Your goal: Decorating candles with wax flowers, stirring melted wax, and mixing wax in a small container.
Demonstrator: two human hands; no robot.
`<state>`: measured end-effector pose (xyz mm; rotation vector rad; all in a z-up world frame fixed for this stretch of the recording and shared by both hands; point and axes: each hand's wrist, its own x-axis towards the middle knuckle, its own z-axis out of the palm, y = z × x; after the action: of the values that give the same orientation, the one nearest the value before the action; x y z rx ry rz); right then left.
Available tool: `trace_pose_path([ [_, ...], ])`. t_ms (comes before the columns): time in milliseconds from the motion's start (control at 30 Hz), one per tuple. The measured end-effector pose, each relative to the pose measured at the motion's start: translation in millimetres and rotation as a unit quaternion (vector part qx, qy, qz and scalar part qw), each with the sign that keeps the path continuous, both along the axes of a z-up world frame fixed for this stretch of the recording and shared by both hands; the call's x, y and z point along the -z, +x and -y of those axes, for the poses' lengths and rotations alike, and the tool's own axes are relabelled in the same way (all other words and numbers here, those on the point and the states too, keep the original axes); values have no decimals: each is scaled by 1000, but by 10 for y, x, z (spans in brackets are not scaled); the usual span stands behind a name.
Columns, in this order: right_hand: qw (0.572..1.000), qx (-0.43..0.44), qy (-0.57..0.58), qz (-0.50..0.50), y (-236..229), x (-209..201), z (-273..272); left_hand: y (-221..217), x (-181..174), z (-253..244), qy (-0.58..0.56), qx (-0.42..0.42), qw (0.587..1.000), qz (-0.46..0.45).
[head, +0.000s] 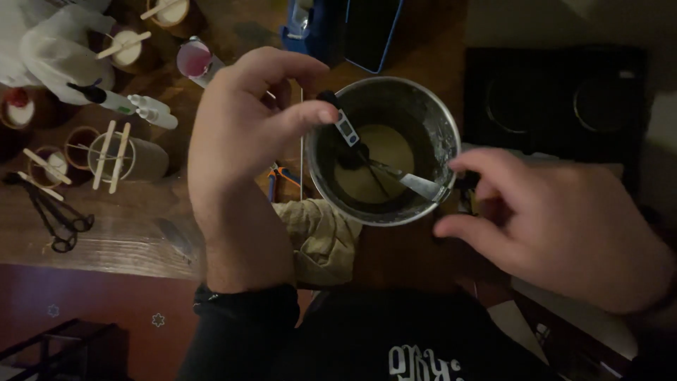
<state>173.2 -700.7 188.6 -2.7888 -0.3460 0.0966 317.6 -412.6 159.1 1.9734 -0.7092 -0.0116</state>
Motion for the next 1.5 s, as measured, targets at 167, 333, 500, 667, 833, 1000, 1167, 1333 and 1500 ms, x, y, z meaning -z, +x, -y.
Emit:
trace_pose_path([
  [167, 981, 13, -96, -171, 290, -115, -228, -45, -83, 87, 48, -9, 998, 31],
  [333, 960, 32, -132, -244, 461, -165, -285, -146, -151, 37, 45, 18, 996, 76],
  [500, 953, 34, -176, -246, 593, -142, -250, -203, -165, -51, 109, 4, 988, 113],
  [667, 997, -29, -65, -10, 676, -150, -270, -372, -240, -142, 220, -41, 969, 108],
  [833, 994, -90, -2, 69, 831, -20, -346, -420, -310, -117, 192, -9, 977, 89],
  [1000, 989, -117, 55, 65, 924, -3, -470, -433, -324, -112, 190, 18, 979, 77],
  [1167, 988, -138, 51, -36, 966, -36, -492, -497, -367, -114, 174, 82, 979, 71],
  [1333, 987, -159, -10, -17, 917, -32, -321, -563, -455, -202, 155, 62, 980, 107],
  [1500, 984, -128, -95, 77, 815, -19, -227, -615, -493, -196, 124, 30, 987, 101],
])
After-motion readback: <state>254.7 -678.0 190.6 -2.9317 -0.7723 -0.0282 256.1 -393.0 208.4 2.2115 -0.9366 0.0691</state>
